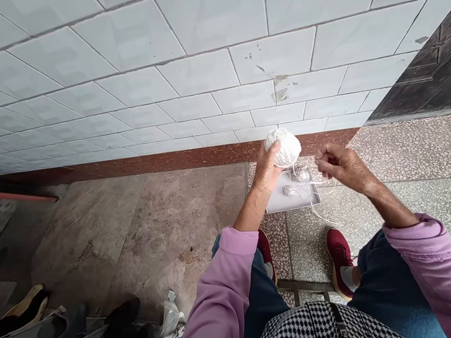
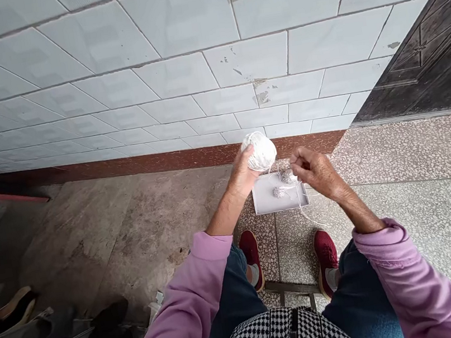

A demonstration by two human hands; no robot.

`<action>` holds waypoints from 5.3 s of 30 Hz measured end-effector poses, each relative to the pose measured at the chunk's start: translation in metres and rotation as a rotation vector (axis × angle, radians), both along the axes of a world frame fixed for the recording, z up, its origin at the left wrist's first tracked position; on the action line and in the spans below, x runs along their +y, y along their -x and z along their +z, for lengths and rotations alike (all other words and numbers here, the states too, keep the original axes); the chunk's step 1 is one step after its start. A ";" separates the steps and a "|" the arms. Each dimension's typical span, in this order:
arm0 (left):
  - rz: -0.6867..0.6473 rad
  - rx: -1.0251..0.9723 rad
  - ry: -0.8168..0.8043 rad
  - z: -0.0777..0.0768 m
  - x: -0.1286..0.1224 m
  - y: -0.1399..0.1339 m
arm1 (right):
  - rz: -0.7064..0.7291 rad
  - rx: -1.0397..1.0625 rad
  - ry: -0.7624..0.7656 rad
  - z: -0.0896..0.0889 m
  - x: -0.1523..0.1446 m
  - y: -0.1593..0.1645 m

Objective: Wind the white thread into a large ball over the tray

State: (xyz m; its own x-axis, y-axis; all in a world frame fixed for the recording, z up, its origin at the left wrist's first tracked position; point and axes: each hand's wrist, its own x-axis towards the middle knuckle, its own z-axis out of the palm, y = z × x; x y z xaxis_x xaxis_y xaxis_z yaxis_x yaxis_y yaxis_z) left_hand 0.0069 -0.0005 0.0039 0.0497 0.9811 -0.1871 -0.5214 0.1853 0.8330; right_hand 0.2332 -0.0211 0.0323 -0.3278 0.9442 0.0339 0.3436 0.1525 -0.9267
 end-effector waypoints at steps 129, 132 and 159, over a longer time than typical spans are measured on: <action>0.415 0.743 -0.142 -0.002 -0.001 0.130 | -0.964 0.456 -0.256 0.013 0.059 -0.073; 0.305 0.722 -0.139 0.000 -0.002 0.137 | -1.067 0.432 -0.128 -0.003 0.063 -0.102; 0.000 0.536 -0.148 0.007 -0.019 0.056 | 0.365 0.452 0.329 -0.004 -0.001 0.077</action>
State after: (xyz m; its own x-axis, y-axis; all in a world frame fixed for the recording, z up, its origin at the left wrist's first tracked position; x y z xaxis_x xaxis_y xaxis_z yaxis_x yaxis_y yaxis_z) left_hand -0.0491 -0.0192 0.0111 -0.0149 0.9988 -0.0465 -0.0177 0.0462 0.9988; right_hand 0.1558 -0.0217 0.0284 -0.6494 0.7599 -0.0278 -0.1100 -0.1300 -0.9854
